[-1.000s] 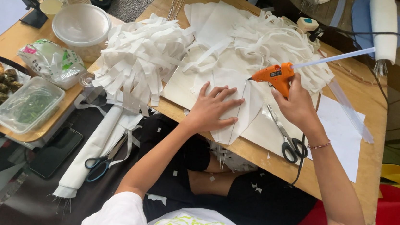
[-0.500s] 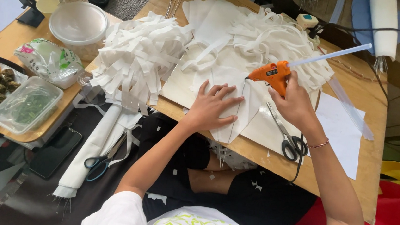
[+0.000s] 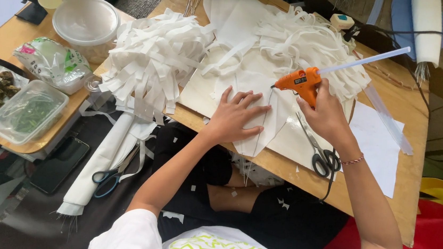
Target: Applying hot glue to a fabric base and attaching white fabric strips, then trimming them with scissors to fit the template.
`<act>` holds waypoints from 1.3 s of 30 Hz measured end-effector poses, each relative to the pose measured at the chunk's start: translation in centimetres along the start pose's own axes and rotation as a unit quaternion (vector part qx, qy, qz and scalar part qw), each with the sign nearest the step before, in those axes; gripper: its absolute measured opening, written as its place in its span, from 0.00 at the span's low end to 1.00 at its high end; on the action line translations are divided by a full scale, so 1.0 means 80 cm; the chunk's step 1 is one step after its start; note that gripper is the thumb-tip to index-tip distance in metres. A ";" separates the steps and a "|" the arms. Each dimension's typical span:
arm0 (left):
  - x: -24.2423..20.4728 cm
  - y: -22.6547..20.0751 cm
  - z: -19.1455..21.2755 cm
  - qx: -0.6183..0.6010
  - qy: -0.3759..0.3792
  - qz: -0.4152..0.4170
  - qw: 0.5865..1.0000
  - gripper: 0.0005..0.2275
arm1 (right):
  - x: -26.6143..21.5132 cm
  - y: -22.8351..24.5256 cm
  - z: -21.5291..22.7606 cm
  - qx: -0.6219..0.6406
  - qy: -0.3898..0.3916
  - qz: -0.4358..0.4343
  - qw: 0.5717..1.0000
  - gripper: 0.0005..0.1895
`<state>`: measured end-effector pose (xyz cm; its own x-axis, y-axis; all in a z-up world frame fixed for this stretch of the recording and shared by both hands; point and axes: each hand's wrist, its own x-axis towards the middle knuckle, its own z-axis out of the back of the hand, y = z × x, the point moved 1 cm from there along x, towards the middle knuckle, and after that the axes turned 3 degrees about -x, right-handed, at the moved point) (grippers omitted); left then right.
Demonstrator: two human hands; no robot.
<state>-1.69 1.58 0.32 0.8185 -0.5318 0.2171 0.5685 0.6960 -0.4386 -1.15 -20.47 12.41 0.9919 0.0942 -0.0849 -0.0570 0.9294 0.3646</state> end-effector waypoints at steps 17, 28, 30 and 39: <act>-0.001 0.001 0.001 -0.008 0.002 -0.001 1.000 0.25 | -0.003 -0.010 -0.007 -0.008 0.003 0.000 1.000 0.29; -0.001 -0.001 0.002 -0.005 0.000 0.002 1.000 0.25 | 0.000 -0.073 -0.002 0.302 -0.045 0.060 0.950 0.23; -0.001 -0.001 0.003 -0.005 0.003 0.001 1.000 0.25 | -0.004 -0.087 0.005 0.346 -0.058 0.060 0.935 0.24; -0.002 -0.006 0.002 0.042 -0.040 -0.019 0.998 0.26 | -0.074 -0.199 0.018 0.430 -0.223 -0.050 0.873 0.18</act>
<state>-2.08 1.37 0.62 0.7988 -0.5205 0.3016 0.6008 0.7162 -0.3552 -5.95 -36.34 8.44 0.9437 -0.2986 0.1425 -0.0508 0.2950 0.9542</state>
